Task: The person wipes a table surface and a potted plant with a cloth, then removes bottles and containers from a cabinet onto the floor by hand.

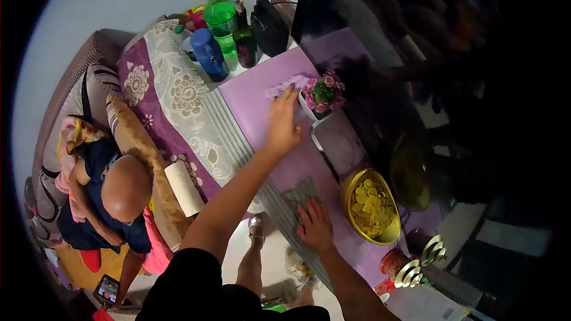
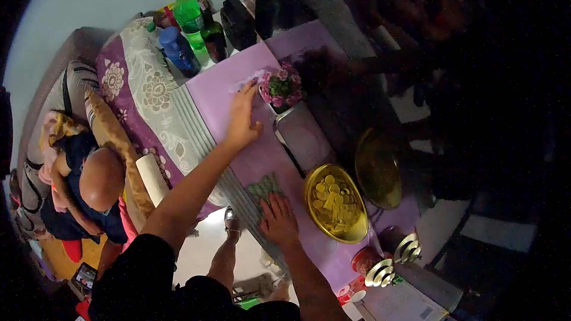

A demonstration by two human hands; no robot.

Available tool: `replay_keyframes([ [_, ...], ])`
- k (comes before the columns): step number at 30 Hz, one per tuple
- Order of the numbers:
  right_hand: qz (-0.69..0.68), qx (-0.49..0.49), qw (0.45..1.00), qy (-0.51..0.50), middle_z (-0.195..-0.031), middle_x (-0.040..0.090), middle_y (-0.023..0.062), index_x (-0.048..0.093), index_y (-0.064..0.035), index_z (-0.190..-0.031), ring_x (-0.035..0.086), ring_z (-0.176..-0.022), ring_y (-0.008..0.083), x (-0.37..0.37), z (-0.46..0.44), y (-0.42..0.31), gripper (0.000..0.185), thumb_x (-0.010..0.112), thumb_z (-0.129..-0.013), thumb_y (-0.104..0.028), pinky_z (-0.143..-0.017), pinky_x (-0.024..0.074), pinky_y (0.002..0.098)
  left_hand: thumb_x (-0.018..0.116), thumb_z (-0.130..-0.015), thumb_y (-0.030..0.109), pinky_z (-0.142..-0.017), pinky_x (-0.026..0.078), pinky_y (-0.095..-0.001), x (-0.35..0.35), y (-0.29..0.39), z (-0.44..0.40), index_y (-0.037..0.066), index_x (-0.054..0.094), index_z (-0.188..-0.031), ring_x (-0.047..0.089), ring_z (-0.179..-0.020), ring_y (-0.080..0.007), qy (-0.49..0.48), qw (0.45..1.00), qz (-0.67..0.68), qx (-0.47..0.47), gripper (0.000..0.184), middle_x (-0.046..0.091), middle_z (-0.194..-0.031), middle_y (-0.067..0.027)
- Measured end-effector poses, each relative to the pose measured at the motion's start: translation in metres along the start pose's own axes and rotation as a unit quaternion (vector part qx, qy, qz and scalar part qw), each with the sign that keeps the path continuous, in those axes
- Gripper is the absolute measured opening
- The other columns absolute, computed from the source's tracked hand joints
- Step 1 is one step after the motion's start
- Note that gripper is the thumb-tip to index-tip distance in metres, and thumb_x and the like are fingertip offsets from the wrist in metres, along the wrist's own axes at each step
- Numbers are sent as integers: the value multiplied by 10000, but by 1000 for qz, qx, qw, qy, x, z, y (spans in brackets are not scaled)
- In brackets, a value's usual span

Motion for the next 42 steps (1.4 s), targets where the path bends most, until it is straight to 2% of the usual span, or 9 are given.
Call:
replay_keyframes([
  [2,3,6,1000,-6,-1339,368,164,447,-91,-1253,349,-1228,330,1,1,0,560,546,-712,-200,-1040,259,500,677,-573,16,-1051,219,-476,-11,-5,-7,20,409,-1247,349,-1239,-327,14,999,-48,9,725,385,-1330,-166],
  [5,11,11,1000,-25,-1343,364,162,437,-94,-1264,351,-1226,333,2,1,0,570,543,-714,-201,-1041,255,503,613,-614,4,-1058,221,-463,2,-17,-37,71,480,-1216,342,-1259,-297,-9,991,-91,96,620,403,-1334,-127],
  [8,11,3,1000,-18,-1346,359,161,437,-94,-1267,351,-1225,339,6,2,2,576,542,-712,-202,-1037,260,509,538,-726,45,-1062,218,-455,29,-56,-43,124,506,-1218,339,-1271,-269,-90,967,-197,134,500,410,-1343,-98],
  [11,18,-7,1000,3,-1347,355,158,442,-93,-1265,343,-1233,341,6,1,1,575,543,-709,-202,-1025,274,519,485,-802,135,-1065,215,-450,34,-78,-66,138,504,-1235,348,-1269,-252,-41,954,-273,113,434,401,-1355,-91],
  [20,22,-3,1000,10,-1312,374,167,448,-86,-1251,362,-1212,360,9,0,1,579,552,-689,-176,-992,309,538,490,-833,215,-1077,186,-443,50,-78,-105,130,398,-1321,269,-1309,-279,-122,960,-206,147,504,319,-1405,-97],
  [24,-29,-7,999,19,-1303,372,195,444,-63,-1237,373,-1184,396,7,0,0,584,548,-669,-147,-979,320,544,485,-835,213,-1079,182,-442,32,-105,-87,123,379,-1331,258,-1313,-284,-66,964,-233,110,515,306,-1411,-102],
  [31,13,-10,1000,11,-1297,387,195,448,-49,-1240,374,-1185,389,0,-2,-5,563,539,-690,-128,-993,306,532,459,-835,201,-1073,194,-448,-73,-134,0,100,350,-1346,286,-1300,-299,-7,953,-302,11,532,295,-1419,-125],
  [36,26,-1,1000,11,-1324,383,167,457,-66,-1251,340,-1240,334,-4,3,-6,555,560,-714,-165,-1032,271,504,444,-830,183,-1079,176,-454,-71,-92,51,86,316,-1364,248,-1312,-333,-41,952,-302,-14,558,268,-1424,-157],
  [42,-4,-19,998,54,-1272,406,187,474,-40,-1210,360,-1209,366,-3,8,-4,505,526,-713,-119,-1030,280,482,458,-828,237,-1094,146,-439,-33,-48,84,98,321,-1366,203,-1338,-285,-77,946,-313,19,572,240,-1446,-117],
])
Point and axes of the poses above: each hand's wrist, its own z-axis away from the middle knuckle, its own x-axis out of the palm, y = z × x, the point moved 4 cm from there along -z, towards the middle knuckle
